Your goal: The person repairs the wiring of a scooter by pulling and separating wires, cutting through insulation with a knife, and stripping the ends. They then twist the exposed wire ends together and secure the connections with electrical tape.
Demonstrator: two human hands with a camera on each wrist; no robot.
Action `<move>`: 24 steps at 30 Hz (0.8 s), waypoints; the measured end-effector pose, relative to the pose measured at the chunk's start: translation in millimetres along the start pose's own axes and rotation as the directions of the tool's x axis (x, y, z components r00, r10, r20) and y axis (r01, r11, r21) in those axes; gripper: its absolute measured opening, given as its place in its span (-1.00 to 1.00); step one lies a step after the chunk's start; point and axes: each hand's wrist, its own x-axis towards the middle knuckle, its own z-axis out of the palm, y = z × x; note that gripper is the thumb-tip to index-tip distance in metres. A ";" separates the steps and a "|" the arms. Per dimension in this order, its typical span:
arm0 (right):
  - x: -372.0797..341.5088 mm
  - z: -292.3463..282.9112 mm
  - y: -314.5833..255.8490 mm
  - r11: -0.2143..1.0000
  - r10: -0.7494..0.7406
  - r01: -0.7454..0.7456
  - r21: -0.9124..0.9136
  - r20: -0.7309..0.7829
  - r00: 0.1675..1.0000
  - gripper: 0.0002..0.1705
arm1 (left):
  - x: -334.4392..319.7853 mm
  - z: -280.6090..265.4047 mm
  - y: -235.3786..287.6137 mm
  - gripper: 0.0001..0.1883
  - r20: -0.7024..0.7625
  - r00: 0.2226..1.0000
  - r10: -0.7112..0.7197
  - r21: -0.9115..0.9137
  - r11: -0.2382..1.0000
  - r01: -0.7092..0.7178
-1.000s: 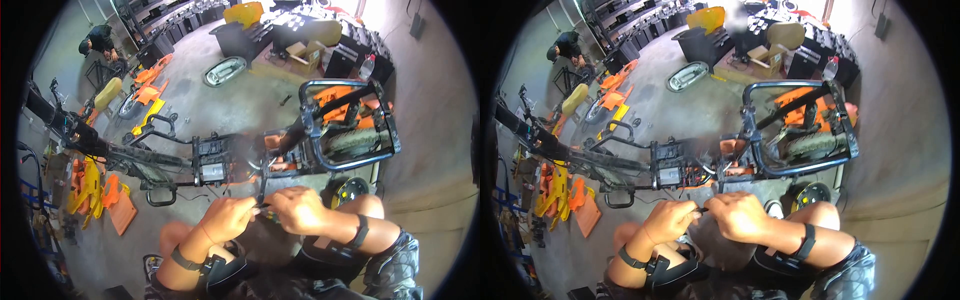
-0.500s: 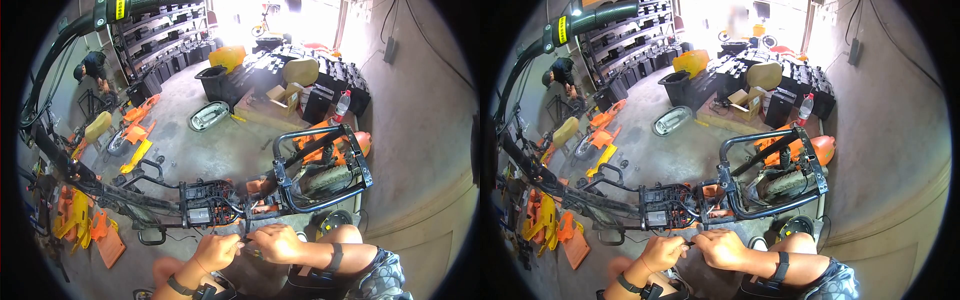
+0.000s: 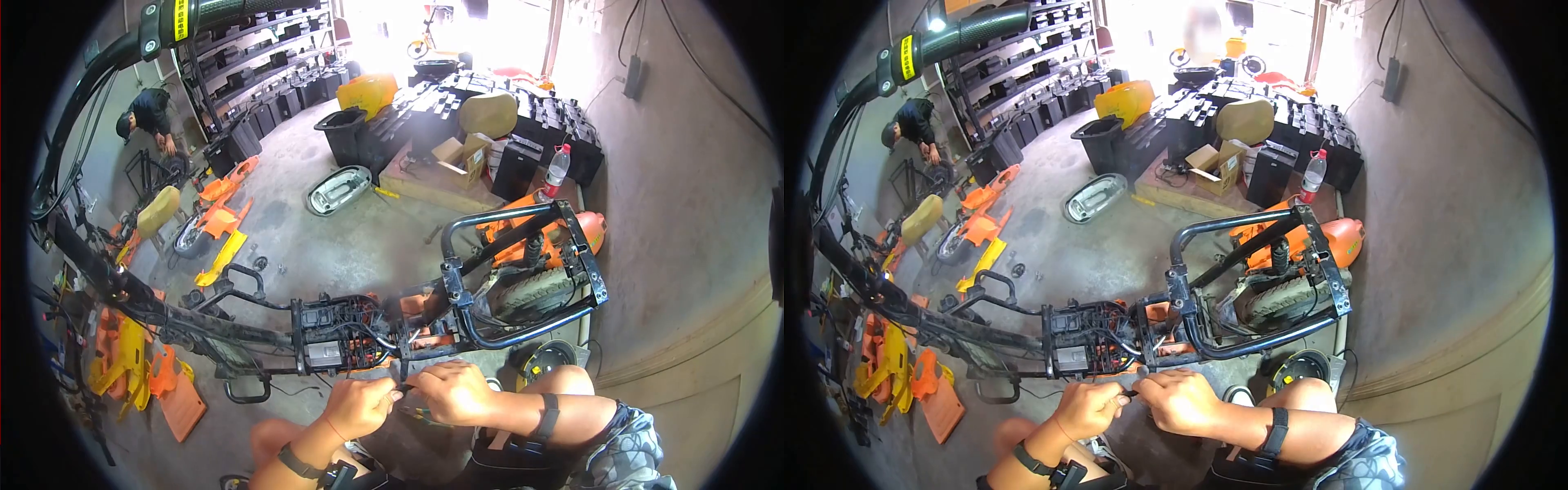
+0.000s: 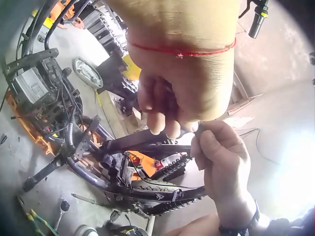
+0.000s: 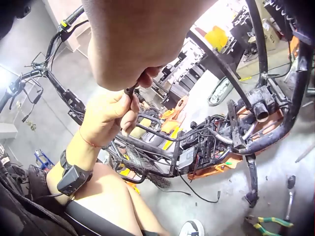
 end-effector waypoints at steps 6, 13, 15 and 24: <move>-4.9 -1.4 -0.9 1.000 0.011 -0.010 0.025 -0.035 0.999 -0.72 | -1.3 4.0 2.6 -0.81 -0.001 1.000 0.018 0.040 0.999 -0.018; -5.4 -4.8 0.2 0.992 0.073 -0.082 0.098 0.087 0.993 -0.75 | -1.8 3.3 1.2 -0.79 0.045 0.999 -0.012 0.045 0.999 0.010; -4.4 -5.2 0.3 0.985 0.104 -0.121 0.125 0.135 0.985 -0.76 | -2.8 4.7 -1.6 -0.79 0.058 0.998 -0.004 0.102 0.995 -0.002; -9.0 2.7 3.5 0.975 0.111 -0.143 0.172 0.183 0.977 -0.74 | -4.7 1.3 -2.1 -0.81 0.142 0.989 -0.033 0.052 0.998 0.026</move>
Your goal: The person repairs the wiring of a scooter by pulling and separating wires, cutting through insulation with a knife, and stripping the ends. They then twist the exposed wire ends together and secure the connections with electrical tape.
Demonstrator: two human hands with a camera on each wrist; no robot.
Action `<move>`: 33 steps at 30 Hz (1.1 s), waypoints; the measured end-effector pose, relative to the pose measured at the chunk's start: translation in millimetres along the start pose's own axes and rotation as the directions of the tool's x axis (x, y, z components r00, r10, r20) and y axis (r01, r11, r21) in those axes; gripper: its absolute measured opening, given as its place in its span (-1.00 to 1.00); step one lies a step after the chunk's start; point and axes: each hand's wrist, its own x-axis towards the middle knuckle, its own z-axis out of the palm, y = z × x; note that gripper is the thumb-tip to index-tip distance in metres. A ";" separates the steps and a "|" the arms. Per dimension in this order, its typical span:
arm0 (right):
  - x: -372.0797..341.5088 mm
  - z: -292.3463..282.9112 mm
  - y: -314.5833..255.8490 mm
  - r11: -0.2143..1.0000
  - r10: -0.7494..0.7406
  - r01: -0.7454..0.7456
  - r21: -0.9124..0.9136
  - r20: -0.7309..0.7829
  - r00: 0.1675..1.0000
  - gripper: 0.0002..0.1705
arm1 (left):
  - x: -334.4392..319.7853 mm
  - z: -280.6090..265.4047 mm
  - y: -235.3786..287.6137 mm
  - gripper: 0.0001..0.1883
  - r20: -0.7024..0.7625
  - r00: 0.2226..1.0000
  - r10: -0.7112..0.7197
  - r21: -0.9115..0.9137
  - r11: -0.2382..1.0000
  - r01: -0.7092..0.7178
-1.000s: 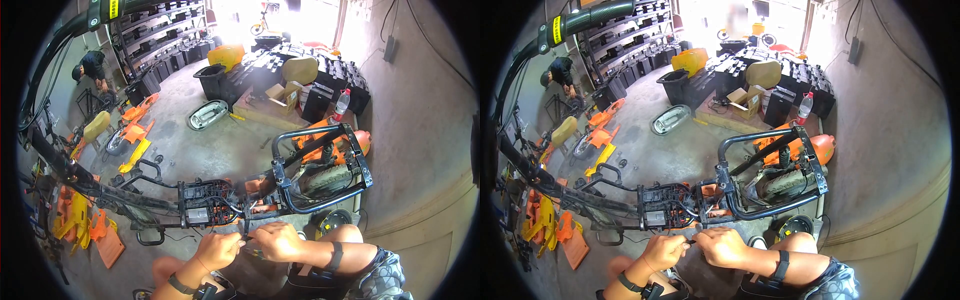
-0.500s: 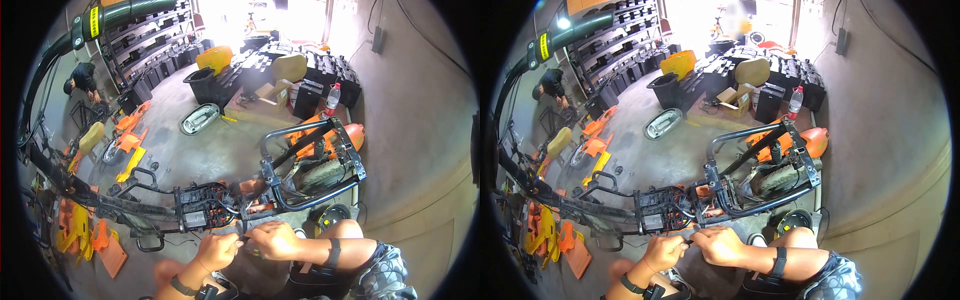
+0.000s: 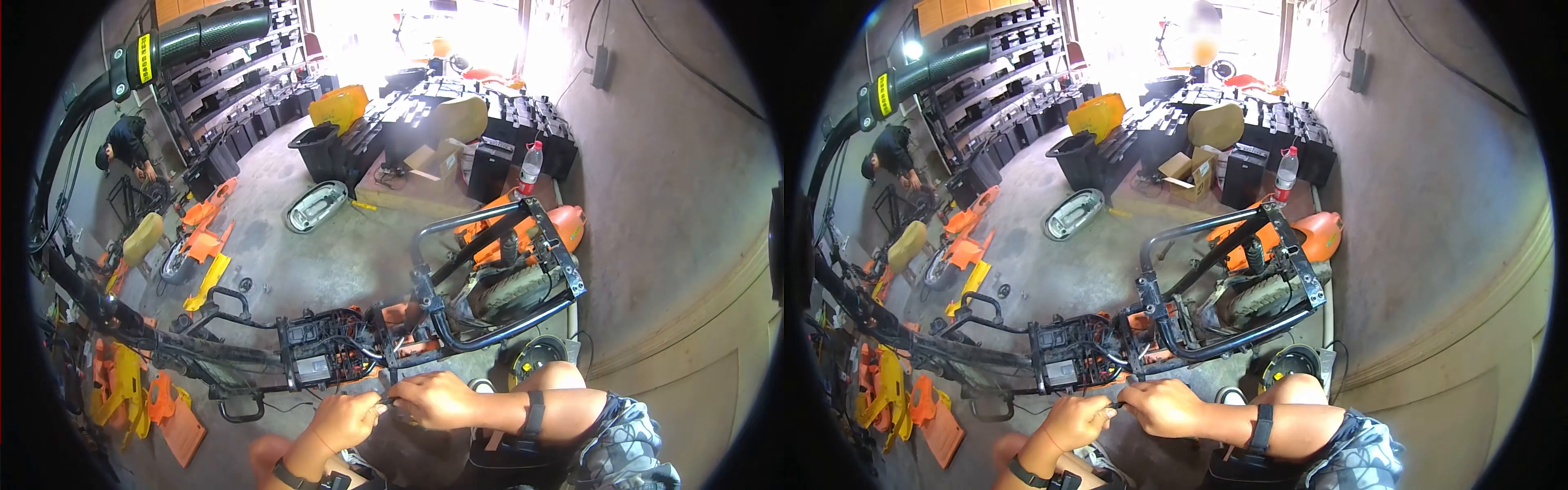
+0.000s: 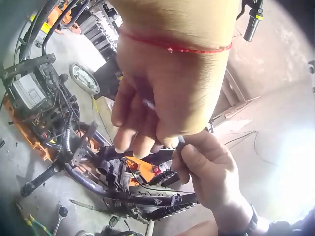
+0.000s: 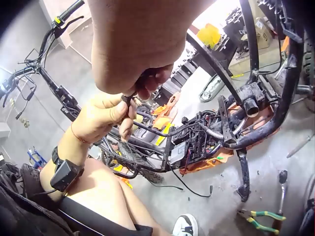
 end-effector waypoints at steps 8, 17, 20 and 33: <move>5.9 -1.8 9.8 0.995 -0.034 0.046 -0.092 0.123 0.992 -0.72 | 5.3 -8.9 -0.3 -0.73 -0.061 0.997 0.049 0.090 0.995 -0.043; 5.7 -3.3 5.7 0.998 -0.036 0.039 -0.045 0.070 0.997 -0.77 | 1.1 -10.4 -1.8 -0.82 -0.155 0.976 0.150 0.133 0.983 -0.130; 5.9 -7.8 0.5 0.998 -0.053 0.054 -0.025 0.038 0.998 -0.81 | 0.0 -8.6 -0.5 -0.82 -0.206 0.958 0.199 0.197 0.968 -0.159; -1.7 -7.2 0.8 0.978 -0.196 0.189 -0.087 -0.084 0.977 -0.72 | -3.5 -1.3 6.3 -0.95 -0.300 0.913 0.276 0.247 0.947 -0.205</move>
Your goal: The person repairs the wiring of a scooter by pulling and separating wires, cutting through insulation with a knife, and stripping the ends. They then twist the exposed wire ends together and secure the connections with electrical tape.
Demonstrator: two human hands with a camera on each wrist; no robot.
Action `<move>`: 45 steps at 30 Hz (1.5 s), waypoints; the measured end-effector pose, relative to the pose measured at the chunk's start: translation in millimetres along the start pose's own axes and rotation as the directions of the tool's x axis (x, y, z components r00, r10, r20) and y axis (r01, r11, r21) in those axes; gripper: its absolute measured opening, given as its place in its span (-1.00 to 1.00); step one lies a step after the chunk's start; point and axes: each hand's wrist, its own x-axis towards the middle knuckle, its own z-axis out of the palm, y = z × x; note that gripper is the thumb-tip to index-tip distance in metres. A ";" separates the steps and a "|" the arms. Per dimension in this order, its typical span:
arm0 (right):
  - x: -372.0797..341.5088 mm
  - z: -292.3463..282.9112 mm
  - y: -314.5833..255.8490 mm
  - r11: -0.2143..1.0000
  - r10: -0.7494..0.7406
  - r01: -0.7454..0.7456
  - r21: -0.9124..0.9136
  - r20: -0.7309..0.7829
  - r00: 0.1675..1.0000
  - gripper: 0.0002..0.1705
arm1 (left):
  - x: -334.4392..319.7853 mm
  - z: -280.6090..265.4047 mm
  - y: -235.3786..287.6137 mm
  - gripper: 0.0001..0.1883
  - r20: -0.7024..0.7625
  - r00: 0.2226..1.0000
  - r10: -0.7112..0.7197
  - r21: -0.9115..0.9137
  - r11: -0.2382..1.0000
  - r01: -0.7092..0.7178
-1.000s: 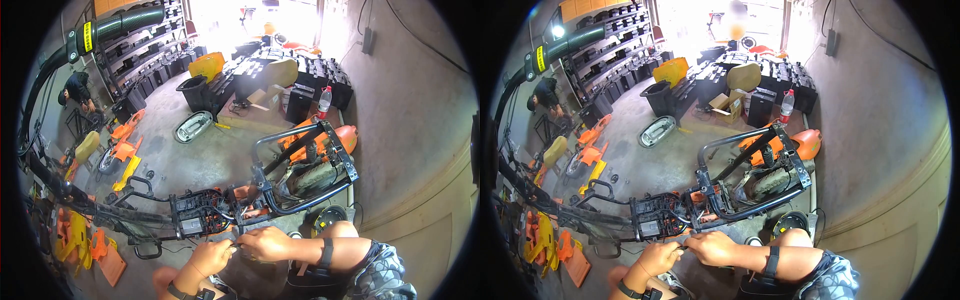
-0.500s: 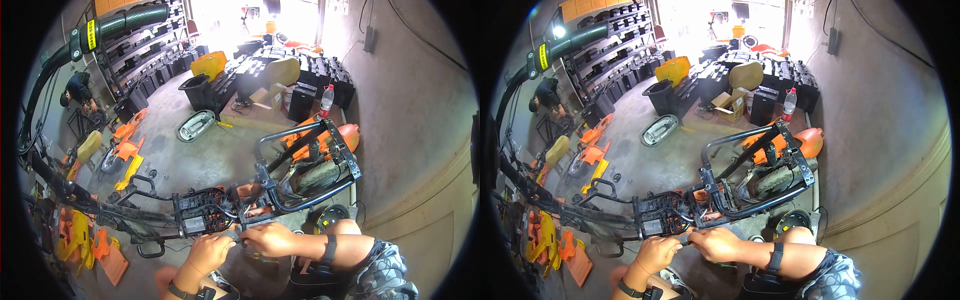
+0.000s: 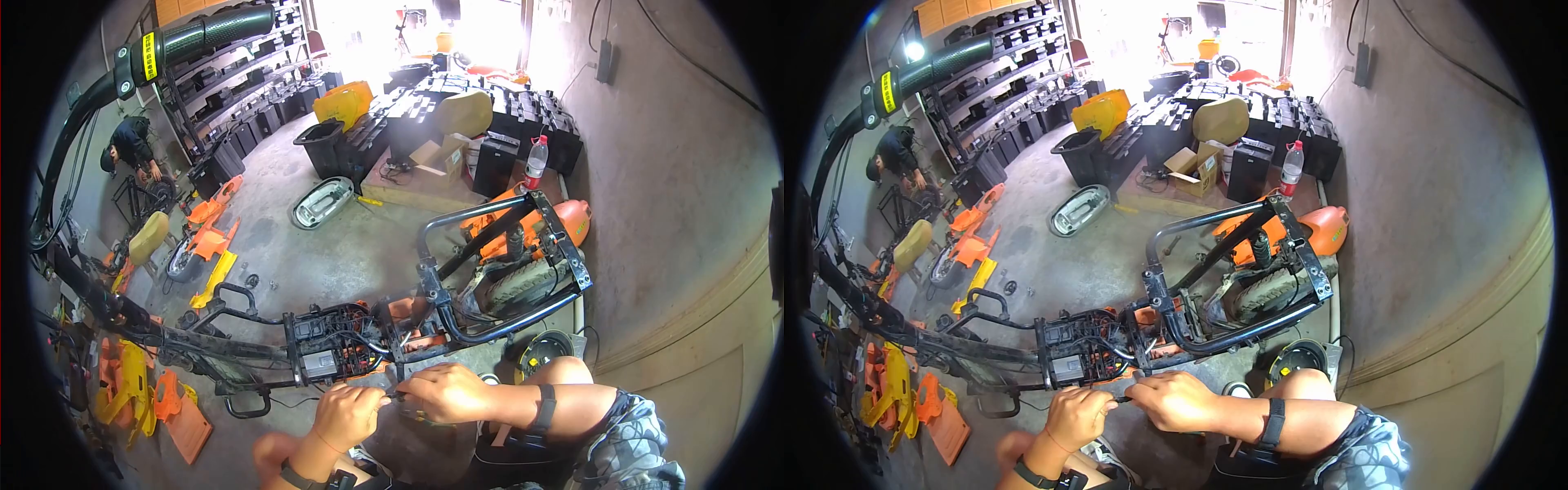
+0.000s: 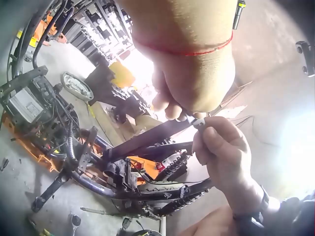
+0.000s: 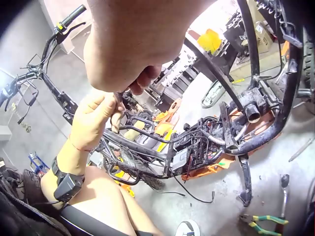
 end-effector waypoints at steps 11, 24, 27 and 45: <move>-1.6 -0.5 -2.8 0.996 0.068 -0.068 0.055 -0.002 0.998 -0.73 | 5.1 -1.5 0.0 -0.93 -0.007 0.999 0.032 0.051 0.998 -0.032; 0.5 -6.7 -2.3 0.993 0.117 -0.108 -0.048 0.312 0.943 -0.68 | 3.0 -3.8 7.4 -0.89 0.070 0.993 0.093 0.089 0.991 -0.099; 2.3 -11.2 -5.0 0.990 0.135 -0.140 -0.006 0.319 0.938 -0.68 | 0.6 -0.5 7.5 -0.88 0.005 0.993 0.119 0.104 0.987 -0.119; 5.9 0.3 -0.9 0.968 0.243 -0.247 -0.051 0.456 0.857 -0.60 | -5.9 1.8 1.1 -0.82 0.299 0.949 -0.095 0.055 0.995 0.082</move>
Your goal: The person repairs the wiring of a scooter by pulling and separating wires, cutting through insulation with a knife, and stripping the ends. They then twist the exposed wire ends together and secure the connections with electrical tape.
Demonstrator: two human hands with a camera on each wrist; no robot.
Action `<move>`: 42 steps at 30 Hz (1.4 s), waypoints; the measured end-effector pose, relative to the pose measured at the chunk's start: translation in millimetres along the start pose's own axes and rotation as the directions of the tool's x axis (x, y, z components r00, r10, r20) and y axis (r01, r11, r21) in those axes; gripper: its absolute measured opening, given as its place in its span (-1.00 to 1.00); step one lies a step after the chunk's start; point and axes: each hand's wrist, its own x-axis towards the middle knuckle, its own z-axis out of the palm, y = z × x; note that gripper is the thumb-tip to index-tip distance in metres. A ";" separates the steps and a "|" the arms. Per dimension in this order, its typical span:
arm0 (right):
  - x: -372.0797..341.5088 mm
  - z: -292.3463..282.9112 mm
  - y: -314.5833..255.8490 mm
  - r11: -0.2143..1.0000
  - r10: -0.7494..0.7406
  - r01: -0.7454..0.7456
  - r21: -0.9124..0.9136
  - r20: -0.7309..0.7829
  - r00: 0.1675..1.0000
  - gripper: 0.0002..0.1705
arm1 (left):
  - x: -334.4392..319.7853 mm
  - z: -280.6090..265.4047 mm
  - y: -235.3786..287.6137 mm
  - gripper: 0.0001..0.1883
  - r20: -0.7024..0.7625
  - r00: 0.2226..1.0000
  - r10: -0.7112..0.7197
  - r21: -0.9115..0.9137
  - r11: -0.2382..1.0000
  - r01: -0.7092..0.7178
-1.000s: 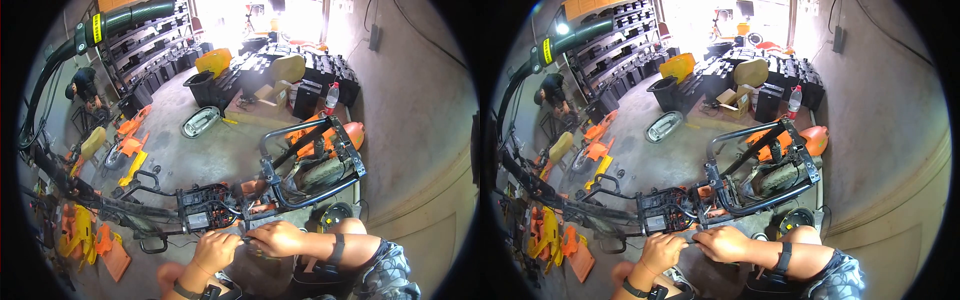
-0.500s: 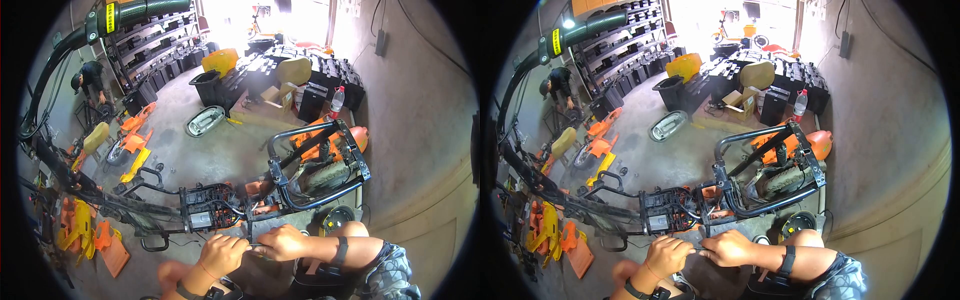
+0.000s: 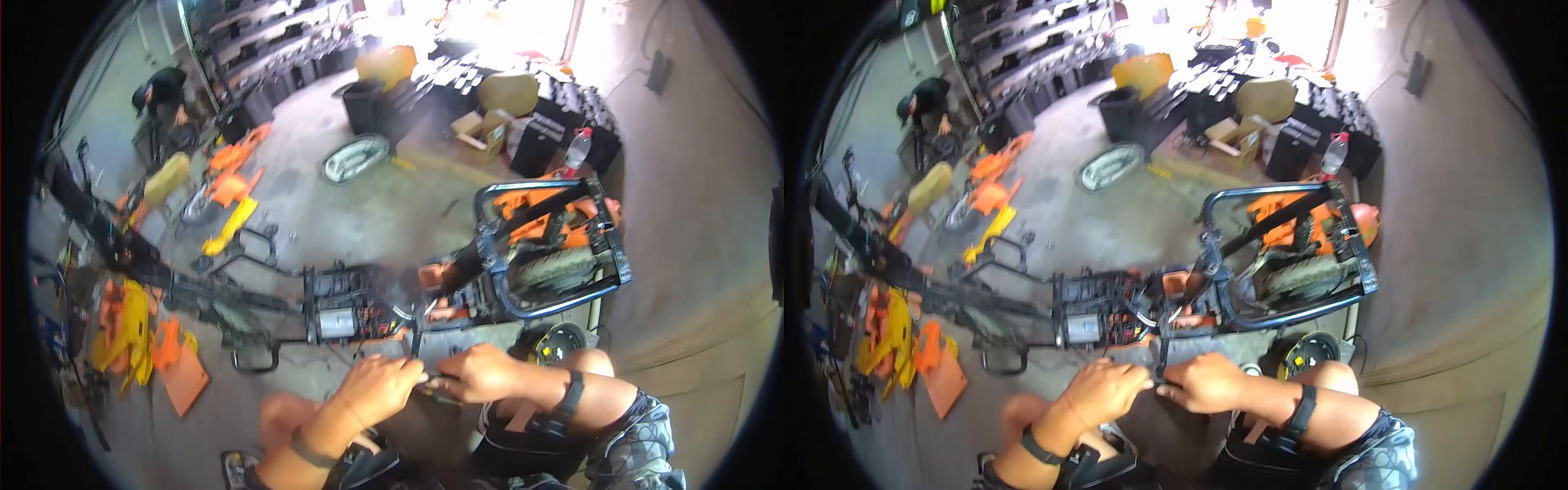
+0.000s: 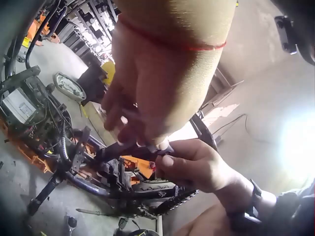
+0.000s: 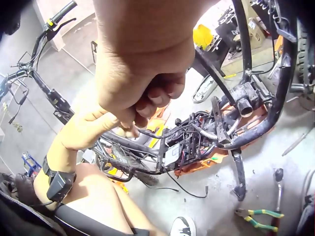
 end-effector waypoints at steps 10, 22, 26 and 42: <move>8.1 15.8 32.7 0.925 0.307 -0.237 -0.297 0.218 0.926 -0.62 | 10.8 27.7 -48.2 -0.46 0.424 0.877 -0.228 -0.071 0.957 0.282; 36.4 -5.0 13.9 0.888 0.343 -0.223 -0.402 0.257 0.903 -0.63 | 50.1 -6.6 -114.0 -0.60 0.281 0.908 -0.310 -0.012 0.945 0.326; 35.9 9.3 22.5 0.949 0.155 -0.096 -0.301 0.177 0.972 -0.68 | 54.3 1.1 -168.5 -0.62 0.009 0.870 -0.492 -0.166 0.858 0.487; 35.9 4.8 35.9 0.923 0.287 -0.172 -0.345 0.314 0.905 -0.69 | 79.6 66.2 -211.3 -0.56 0.412 0.653 -0.635 0.222 0.765 0.604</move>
